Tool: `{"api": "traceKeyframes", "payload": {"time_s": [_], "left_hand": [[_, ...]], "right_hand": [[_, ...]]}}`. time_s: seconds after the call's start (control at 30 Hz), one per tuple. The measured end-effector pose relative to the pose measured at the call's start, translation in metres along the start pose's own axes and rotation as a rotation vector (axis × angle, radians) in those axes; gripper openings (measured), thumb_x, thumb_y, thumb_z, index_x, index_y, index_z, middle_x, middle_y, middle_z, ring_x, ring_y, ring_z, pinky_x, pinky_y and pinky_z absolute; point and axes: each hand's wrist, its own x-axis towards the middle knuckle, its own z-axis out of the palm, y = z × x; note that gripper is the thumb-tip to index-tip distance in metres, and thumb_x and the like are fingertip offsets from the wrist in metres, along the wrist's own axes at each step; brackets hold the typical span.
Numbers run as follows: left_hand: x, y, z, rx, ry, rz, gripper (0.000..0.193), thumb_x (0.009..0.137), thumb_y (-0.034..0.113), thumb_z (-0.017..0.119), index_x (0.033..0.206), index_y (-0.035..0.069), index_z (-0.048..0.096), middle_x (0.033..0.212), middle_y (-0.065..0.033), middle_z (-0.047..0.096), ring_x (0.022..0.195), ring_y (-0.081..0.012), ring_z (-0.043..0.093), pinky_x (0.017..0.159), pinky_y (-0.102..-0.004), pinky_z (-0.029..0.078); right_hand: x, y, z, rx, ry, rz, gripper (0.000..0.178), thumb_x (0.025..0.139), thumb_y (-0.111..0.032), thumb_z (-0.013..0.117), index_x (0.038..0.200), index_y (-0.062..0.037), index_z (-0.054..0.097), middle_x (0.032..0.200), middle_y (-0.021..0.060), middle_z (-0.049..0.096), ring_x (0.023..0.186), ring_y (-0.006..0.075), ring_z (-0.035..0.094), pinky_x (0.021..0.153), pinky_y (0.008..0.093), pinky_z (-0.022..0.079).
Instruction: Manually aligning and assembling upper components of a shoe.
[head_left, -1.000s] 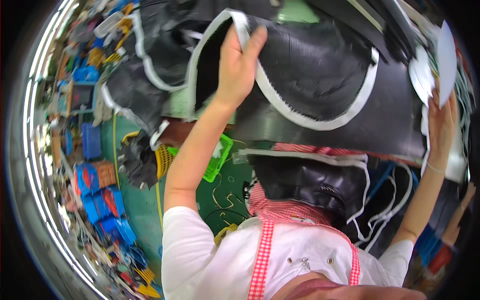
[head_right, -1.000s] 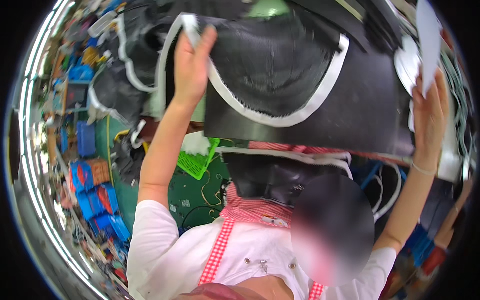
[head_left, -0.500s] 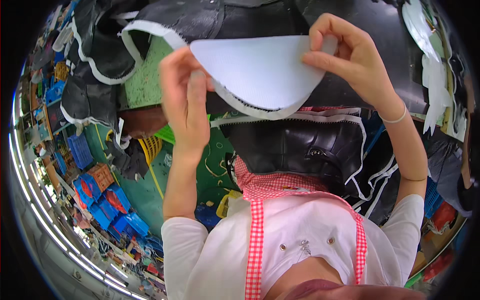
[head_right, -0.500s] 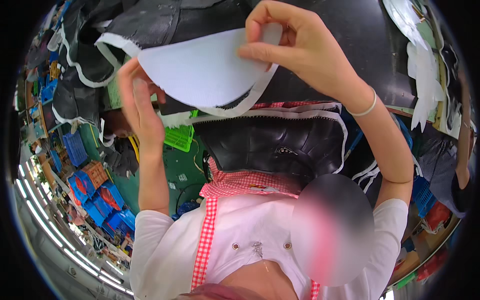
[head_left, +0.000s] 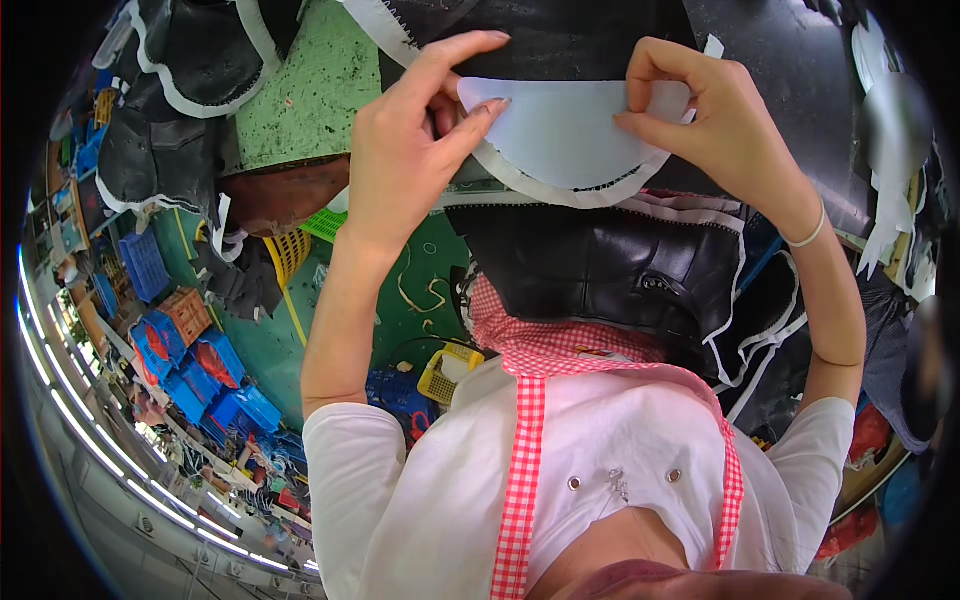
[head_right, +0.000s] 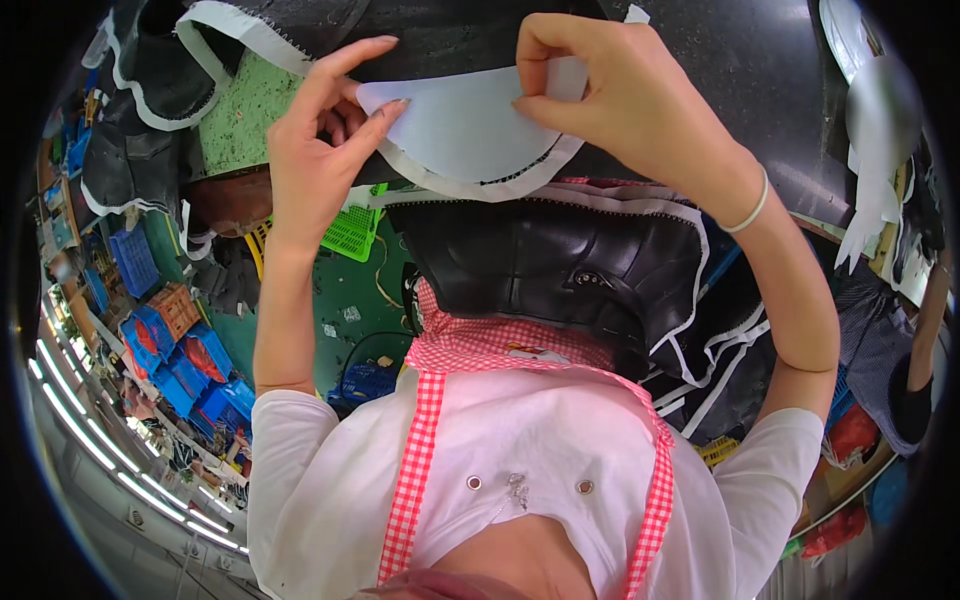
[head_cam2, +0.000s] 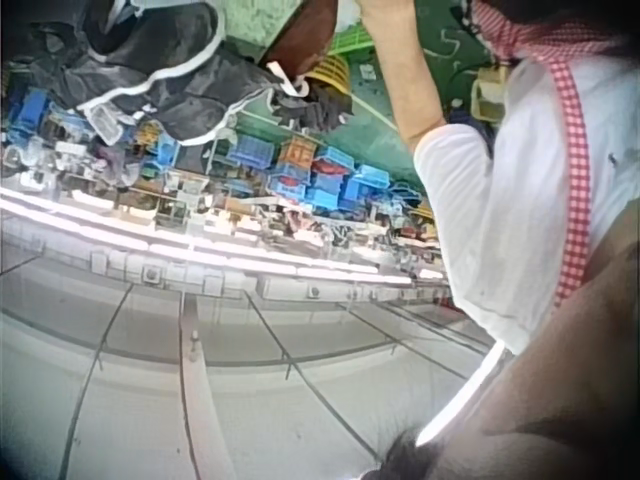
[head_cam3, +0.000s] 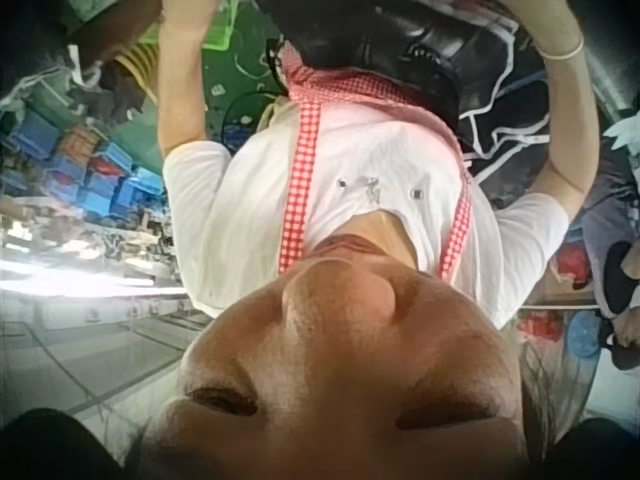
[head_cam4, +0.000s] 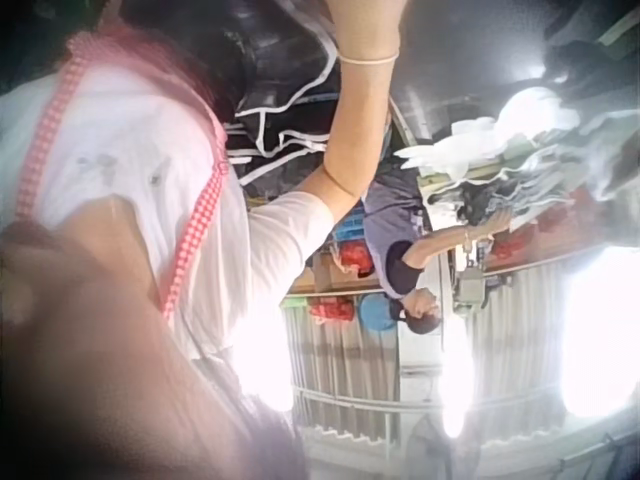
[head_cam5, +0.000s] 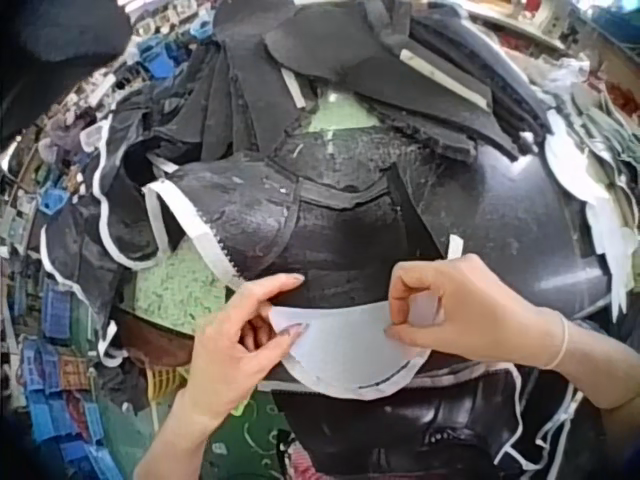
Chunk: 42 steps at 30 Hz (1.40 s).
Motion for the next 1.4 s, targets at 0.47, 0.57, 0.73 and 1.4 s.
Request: {"api": "traceKeyframes", "payload": {"time_s": [0.47, 0.57, 0.73, 1.4], "left_hand": [[-0.008, 0.031, 0.056, 0.606, -0.466, 0.511, 0.094, 0.075, 0.04, 0.073, 0.148, -0.001, 0.03, 0.155, -0.0171, 0.03, 0.144, -0.0361, 0.026, 0.116, -0.0563, 0.013], [0.005, 0.053, 0.091, 0.603, -0.415, 0.523, 0.092, 0.078, 0.039, 0.072, 0.148, -0.002, 0.029, 0.156, -0.0176, 0.028, 0.145, -0.0363, 0.023, 0.116, -0.056, 0.013], [0.027, 0.105, 0.139, 0.525, -0.388, 0.664, 0.081, 0.082, 0.033, 0.07, 0.146, -0.002, 0.034, 0.154, -0.0171, 0.031, 0.144, -0.0344, 0.026, 0.116, -0.0566, 0.011], [0.116, 0.152, 0.32, 0.377, -0.448, 1.079, 0.062, 0.087, 0.044, 0.062, 0.134, 0.004, 0.05, 0.148, -0.0189, 0.039, 0.138, -0.0301, 0.038, 0.117, -0.0438, 0.024]], "right_hand": [[-0.102, 0.021, -0.051, -0.111, 0.484, 0.017, 0.013, 0.087, -0.01, 0.067, 0.098, -0.0046, 0.071, 0.091, 0.0094, 0.07, 0.079, 0.0231, 0.068, 0.071, 0.03, 0.054], [-0.154, 0.056, -0.1, -0.287, 0.742, 0.271, 0.015, 0.09, -0.012, 0.066, 0.101, -0.003, 0.071, 0.089, 0.0088, 0.072, 0.078, 0.0145, 0.068, 0.073, 0.0263, 0.053], [-0.244, 0.121, -0.169, -0.521, 0.89, 0.468, 0.02, 0.095, -0.013, 0.059, 0.109, -0.0033, 0.07, 0.1, 0.0054, 0.072, 0.092, 0.012, 0.066, 0.084, 0.0237, 0.05], [-0.213, 0.139, -0.195, -0.741, 0.556, 0.506, 0.049, 0.076, -0.027, 0.073, 0.118, -0.0048, 0.06, 0.105, 0.0156, 0.066, 0.1, 0.0291, 0.064, 0.087, 0.0382, 0.052]]}}
